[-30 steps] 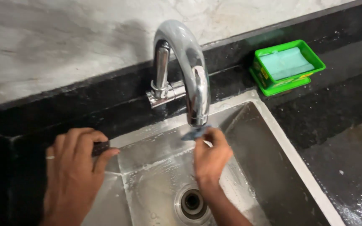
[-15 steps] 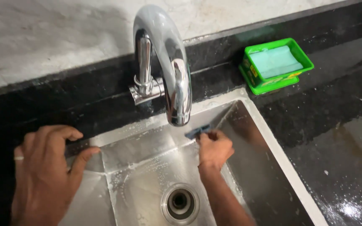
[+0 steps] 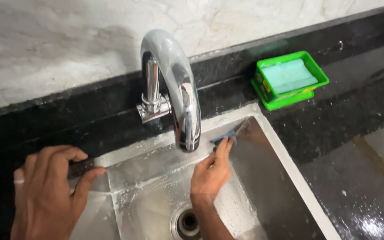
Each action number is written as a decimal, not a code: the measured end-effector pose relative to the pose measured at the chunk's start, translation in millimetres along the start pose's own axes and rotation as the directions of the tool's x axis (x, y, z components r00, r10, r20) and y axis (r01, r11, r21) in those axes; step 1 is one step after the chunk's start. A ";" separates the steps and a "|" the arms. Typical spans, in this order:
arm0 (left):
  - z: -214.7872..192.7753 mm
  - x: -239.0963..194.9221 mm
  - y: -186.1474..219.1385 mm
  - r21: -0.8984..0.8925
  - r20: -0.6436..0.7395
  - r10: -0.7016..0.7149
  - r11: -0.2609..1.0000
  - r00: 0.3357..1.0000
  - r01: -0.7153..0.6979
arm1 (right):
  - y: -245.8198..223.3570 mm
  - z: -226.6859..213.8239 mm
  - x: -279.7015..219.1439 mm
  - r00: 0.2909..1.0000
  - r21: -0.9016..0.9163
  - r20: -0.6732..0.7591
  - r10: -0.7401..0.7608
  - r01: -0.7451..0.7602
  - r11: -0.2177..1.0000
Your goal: The person scrubs the stainless steel sink basin and the surrounding black countertop using a blue sponge. They then wipe the chrome faucet with the same sponge.
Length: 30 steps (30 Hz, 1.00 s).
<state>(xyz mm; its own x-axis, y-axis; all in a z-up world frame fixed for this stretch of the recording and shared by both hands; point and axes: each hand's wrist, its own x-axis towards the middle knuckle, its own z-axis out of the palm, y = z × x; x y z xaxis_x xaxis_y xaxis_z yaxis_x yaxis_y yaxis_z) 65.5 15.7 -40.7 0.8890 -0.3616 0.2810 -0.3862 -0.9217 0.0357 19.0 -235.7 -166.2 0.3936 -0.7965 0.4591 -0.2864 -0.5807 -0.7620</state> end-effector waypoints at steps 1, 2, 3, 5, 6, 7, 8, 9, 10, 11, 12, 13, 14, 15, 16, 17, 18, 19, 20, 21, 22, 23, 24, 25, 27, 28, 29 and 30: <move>-3.3 -1.8 2.8 -0.042 -0.042 0.012 0.999 0.999 -0.014 | -2.8 -1.8 -2.4 0.981 0.017 0.073 0.178 -0.180 0.984; -6.8 0.1 4.4 -0.078 -0.096 0.020 0.997 0.995 -0.028 | -7.8 1.0 -1.4 0.928 0.032 0.146 0.342 -0.350 0.936; -4.3 -0.6 1.8 -0.078 -0.099 0.020 0.997 0.995 -0.027 | -14.9 -1.9 2.8 0.929 0.034 0.146 0.340 -0.348 0.937; 3.4 1.5 -3.3 -0.034 -0.054 -0.005 0.999 0.999 0.003 | -28.2 -3.9 13.9 0.994 0.004 0.061 0.090 -0.091 0.996; 3.4 1.6 -3.7 -0.034 -0.053 -0.006 0.999 0.999 0.005 | -30.3 -4.7 15.3 0.994 0.004 0.062 0.090 -0.090 0.996; 3.1 1.1 -4.0 -0.031 -0.060 -0.004 1.000 0.998 0.002 | -32.4 -6.1 16.5 1.000 0.050 0.019 0.004 -0.005 0.999; 0.9 -1.6 -4.0 -0.029 -0.058 0.003 1.000 0.998 -0.005 | -34.5 -11.5 15.2 0.997 0.087 -0.025 -0.074 0.076 0.993; -2.0 -3.9 -3.4 -0.030 -0.050 0.006 1.000 0.999 -0.007 | -25.9 -12.3 8.4 0.997 0.081 -0.022 -0.069 0.071 0.994; -1.9 -0.5 -0.8 -0.086 -0.088 -0.006 0.996 0.996 -0.001 | -17.0 -8.6 9.3 0.999 0.038 0.003 0.047 -0.047 0.998; -1.8 3.2 1.4 -0.142 -0.124 -0.020 0.990 0.992 0.002 | -8.2 -4.3 10.4 0.986 -0.006 0.024 0.163 -0.163 0.987; 0.5 3.4 -0.7 -0.142 -0.128 -0.024 0.990 0.992 0.006 | -12.7 -8.9 15.3 0.987 -0.002 0.025 0.159 -0.159 0.987; 3.4 3.2 -3.3 -0.093 -0.086 -0.031 0.995 0.996 0.023 | -16.9 -13.1 19.4 0.998 0.053 -0.024 0.054 -0.053 0.997; 5.1 0.0 -7.6 -0.038 -0.036 -0.040 0.999 0.999 0.039 | -21.4 -18.3 19.2 0.997 0.103 -0.072 -0.042 0.049 0.994; -0.1 0.5 -5.0 -0.032 -0.032 -0.044 0.999 0.999 0.043 | -11.2 -15.9 18.6 0.997 0.106 -0.065 -0.039 0.046 0.993; -6.1 -0.1 -2.2 -0.114 -0.066 -0.037 0.993 0.997 0.029 | -1.0 -14.8 16.8 0.994 0.189 0.017 0.111 -0.112 0.975; -12.0 -0.4 1.2 -0.194 -0.101 -0.033 0.981 0.994 0.013 | 9.5 -13.9 15.2 0.962 0.257 0.111 0.251 -0.272 0.927; -13.4 -0.8 1.2 -0.193 -0.101 -0.036 0.981 0.994 0.016 | 19.5 -9.1 14.9 0.962 0.257 0.114 0.249 -0.271 0.928; -14.4 -0.7 1.9 -0.192 -0.113 -0.014 0.981 0.993 -0.008 | 30.1 -4.1 15.3 0.912 0.117 0.183 0.367 -0.391 0.913; -13.8 0.2 4.1 -0.195 -0.126 0.009 0.980 0.992 -0.034 | 42.3 -0.1 17.3 0.845 -0.034 0.228 0.484 -0.490 0.871; -12.7 1.1 4.1 -0.200 -0.126 0.007 0.979 0.992 -0.033 | 30.7 -5.2 21.9 0.847 -0.037 0.226 0.482 -0.487 0.873; -12.2 0.0 4.5 -0.155 -0.112 0.013 0.987 0.994 -0.030 | 19.6 -12.2 24.7 0.852 -0.060 0.236 0.468 -0.467 0.882; -11.6 -0.9 4.6 -0.110 -0.097 0.018 0.994 0.995 -0.029 | 8.2 -18.9 27.5 0.857 -0.083 0.246 0.453 -0.447 0.891; -10.9 -0.3 4.6 -0.107 -0.099 0.014 0.994 0.995 -0.025 | 5.6 -18.3 21.5 0.857 -0.081 0.250 0.450 -0.445 0.892; -10.5 0.3 4.4 -0.123 -0.080 0.003 0.992 0.997 -0.013 | 2.6 -17.9 15.6 0.924 0.090 0.219 0.313 -0.339 0.937; -12.9 -0.3 3.5 -0.129 -0.059 -0.003 0.992 0.998 -0.005 | 8.7 -5.4 2.3 0.969 0.259 0.165 0.185 -0.223 0.940; -14.2 -2.1 5.6 -0.155 -0.079 0.003 0.988 0.997 -0.015 | 20.1 2.9 -3.5 0.855 0.124 0.272 0.441 -0.485 0.866; -15.6 -3.3 7.8 -0.180 -0.099 0.007 0.983 0.995 -0.025 | 31.3 11.2 -8.9 0.667 -0.035 0.333 0.666 -0.697 0.716; -14.1 0.0 7.6 -0.182 -0.108 0.009 0.983 0.994 -0.029 | 17.0 7.1 -4.9 0.673 -0.026 0.330 0.662 -0.694 0.719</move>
<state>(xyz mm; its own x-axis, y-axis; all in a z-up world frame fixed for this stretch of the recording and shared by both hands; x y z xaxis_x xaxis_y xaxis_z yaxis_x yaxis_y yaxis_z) 59.1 10.7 -26.9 0.8534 -0.3529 0.3836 -0.4503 -0.8698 0.2016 18.4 -240.4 -184.6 0.3633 -0.8650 -0.3460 -0.5024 0.1309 -0.8547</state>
